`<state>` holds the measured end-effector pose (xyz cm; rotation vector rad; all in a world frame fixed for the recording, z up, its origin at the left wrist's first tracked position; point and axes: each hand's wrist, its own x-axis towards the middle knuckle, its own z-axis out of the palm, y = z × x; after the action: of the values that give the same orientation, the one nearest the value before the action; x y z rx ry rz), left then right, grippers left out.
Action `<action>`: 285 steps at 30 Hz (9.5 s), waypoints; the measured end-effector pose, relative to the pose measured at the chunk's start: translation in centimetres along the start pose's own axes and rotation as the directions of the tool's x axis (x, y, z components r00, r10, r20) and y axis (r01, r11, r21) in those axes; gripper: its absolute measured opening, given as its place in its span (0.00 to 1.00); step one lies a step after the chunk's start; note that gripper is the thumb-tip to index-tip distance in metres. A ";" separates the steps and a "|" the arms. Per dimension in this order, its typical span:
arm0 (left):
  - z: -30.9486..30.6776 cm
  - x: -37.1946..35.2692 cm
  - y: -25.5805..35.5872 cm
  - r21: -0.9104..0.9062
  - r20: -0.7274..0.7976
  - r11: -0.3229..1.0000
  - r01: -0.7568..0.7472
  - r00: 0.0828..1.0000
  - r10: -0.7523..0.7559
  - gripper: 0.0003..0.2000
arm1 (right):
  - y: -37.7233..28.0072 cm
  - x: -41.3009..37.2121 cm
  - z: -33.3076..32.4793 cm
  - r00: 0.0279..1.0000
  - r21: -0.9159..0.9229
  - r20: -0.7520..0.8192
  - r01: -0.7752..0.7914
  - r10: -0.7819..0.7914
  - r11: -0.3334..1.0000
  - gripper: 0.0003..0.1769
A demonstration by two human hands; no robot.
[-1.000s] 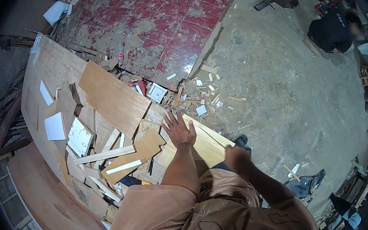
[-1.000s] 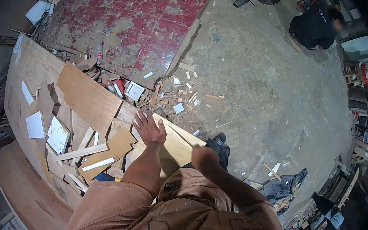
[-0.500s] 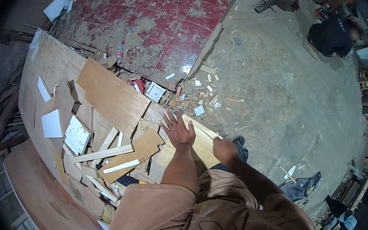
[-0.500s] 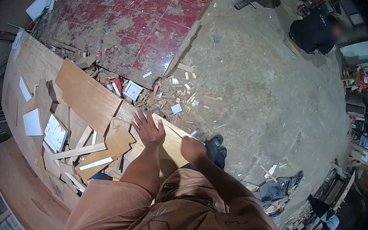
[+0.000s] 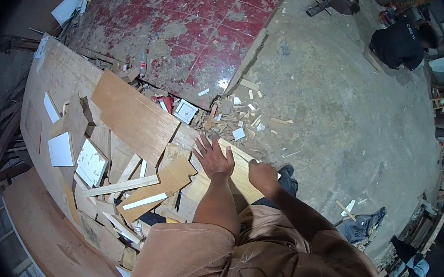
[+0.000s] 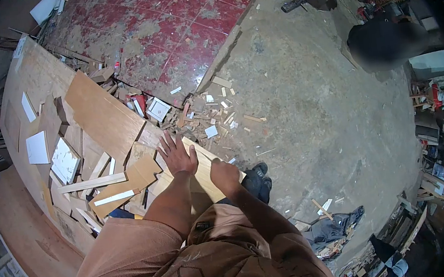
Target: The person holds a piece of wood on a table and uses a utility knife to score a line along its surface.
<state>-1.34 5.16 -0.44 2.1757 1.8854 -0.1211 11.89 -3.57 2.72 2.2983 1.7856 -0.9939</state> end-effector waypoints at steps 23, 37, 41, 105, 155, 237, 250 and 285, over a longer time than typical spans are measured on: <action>-0.7 0.3 0.1 -0.014 0.075 1.000 0.020 0.997 -0.019 0.38 | 0.8 -0.3 1.0 0.993 0.069 0.099 -0.068 0.061 0.995 0.11; -0.1 0.0 0.1 -0.024 0.024 1.000 -0.007 1.000 0.008 0.37 | -1.2 1.7 0.2 1.000 -0.007 -0.024 0.004 -0.004 1.000 0.07; -0.1 0.2 0.0 -0.024 0.018 1.000 -0.007 1.000 0.007 0.37 | 0.9 -0.8 0.5 0.998 0.024 0.046 -0.046 0.045 0.999 0.07; -0.4 0.0 0.1 -0.042 -0.015 0.999 -0.013 1.000 0.013 0.37 | 0.1 1.1 0.7 0.998 0.023 0.055 -0.037 0.036 0.999 0.09; -0.2 0.3 -0.2 -0.043 -0.010 0.999 -0.013 1.000 0.013 0.37 | -0.3 1.4 -1.4 0.990 -0.018 0.133 -0.041 0.044 0.999 0.11; -0.3 0.0 0.1 -0.031 0.007 1.000 -0.007 1.000 0.007 0.37 | 1.0 -1.8 -3.8 0.967 0.018 0.241 -0.092 0.085 0.996 0.12; 0.1 -1.2 -0.3 0.009 -0.133 1.000 -0.027 0.991 0.028 0.38 | 3.8 -2.7 -1.5 0.986 0.133 0.158 0.031 -0.052 0.991 0.17; -1.0 -4.9 1.6 -0.158 0.358 0.951 0.265 0.913 -0.195 0.56 | 4.7 -3.5 -1.0 0.985 0.089 0.047 0.163 -0.168 0.983 0.11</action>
<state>-0.62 0.48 1.93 1.6678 1.8545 -0.3118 16.07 -7.61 3.77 2.1746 1.9760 -1.1665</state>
